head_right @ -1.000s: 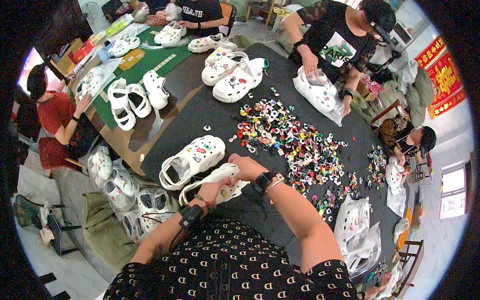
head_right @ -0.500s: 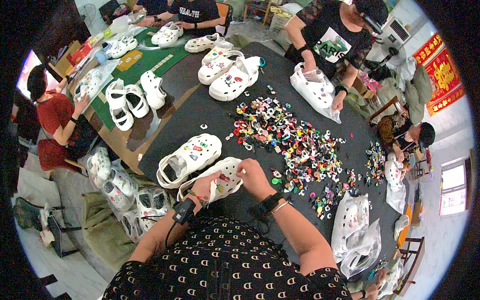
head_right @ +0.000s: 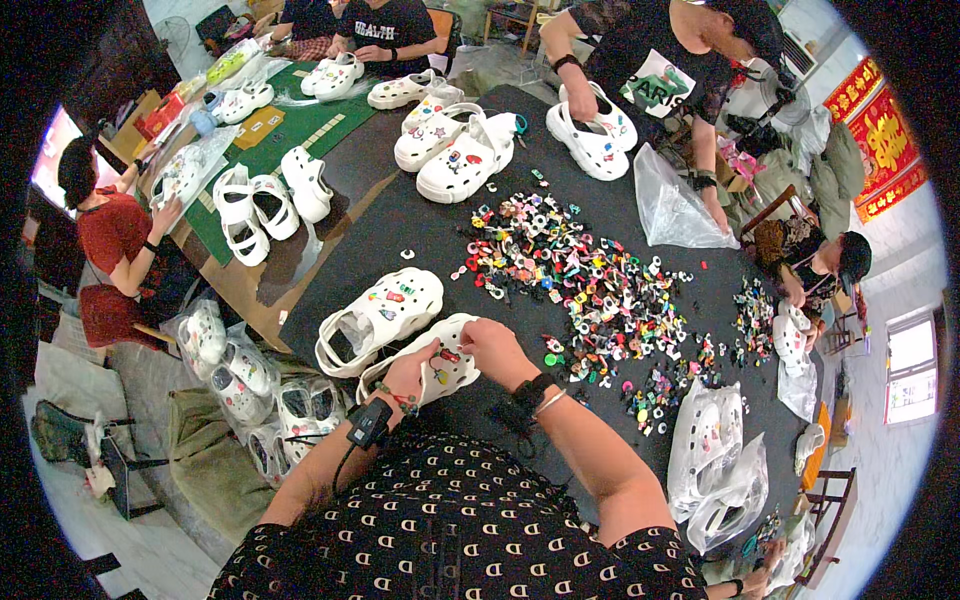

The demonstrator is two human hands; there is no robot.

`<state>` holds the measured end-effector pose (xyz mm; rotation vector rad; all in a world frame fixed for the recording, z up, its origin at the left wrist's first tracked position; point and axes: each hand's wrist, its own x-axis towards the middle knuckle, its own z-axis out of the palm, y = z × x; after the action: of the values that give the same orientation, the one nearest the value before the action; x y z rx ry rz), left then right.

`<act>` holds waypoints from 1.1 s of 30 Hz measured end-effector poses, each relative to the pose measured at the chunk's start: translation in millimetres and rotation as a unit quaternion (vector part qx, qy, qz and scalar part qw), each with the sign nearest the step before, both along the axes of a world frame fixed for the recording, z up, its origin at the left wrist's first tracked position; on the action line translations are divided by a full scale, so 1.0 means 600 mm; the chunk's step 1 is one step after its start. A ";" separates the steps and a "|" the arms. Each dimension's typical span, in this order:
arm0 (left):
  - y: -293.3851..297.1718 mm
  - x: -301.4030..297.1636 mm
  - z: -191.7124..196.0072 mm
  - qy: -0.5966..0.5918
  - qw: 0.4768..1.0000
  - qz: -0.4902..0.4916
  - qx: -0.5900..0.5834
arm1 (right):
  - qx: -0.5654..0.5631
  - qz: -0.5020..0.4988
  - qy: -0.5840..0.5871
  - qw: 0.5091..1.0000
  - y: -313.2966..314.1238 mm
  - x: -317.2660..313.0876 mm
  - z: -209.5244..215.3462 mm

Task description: Applying decorative charms and accessories to foam clogs.

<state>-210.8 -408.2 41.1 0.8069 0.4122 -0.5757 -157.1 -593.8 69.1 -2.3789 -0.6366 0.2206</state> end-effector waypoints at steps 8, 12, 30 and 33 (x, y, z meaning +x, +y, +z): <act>0.011 -0.006 -0.040 -0.211 0.958 -0.081 0.174 | -0.010 -0.002 0.073 0.997 0.011 0.011 0.006; 0.002 0.005 -0.016 -0.036 0.985 -0.072 0.153 | -0.064 0.018 -0.030 0.997 0.010 0.012 -0.004; -0.007 0.005 -0.012 -0.071 0.886 -0.219 0.404 | -0.057 -0.110 0.186 0.975 0.014 0.021 -0.023; -0.015 0.013 -0.024 -0.275 0.670 -0.302 0.620 | -0.019 -0.116 0.164 0.980 -0.004 0.026 -0.059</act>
<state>-203.3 -417.1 26.7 2.4442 -0.1339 -0.5708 -141.2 -596.3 33.5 -2.3556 -0.2012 0.5119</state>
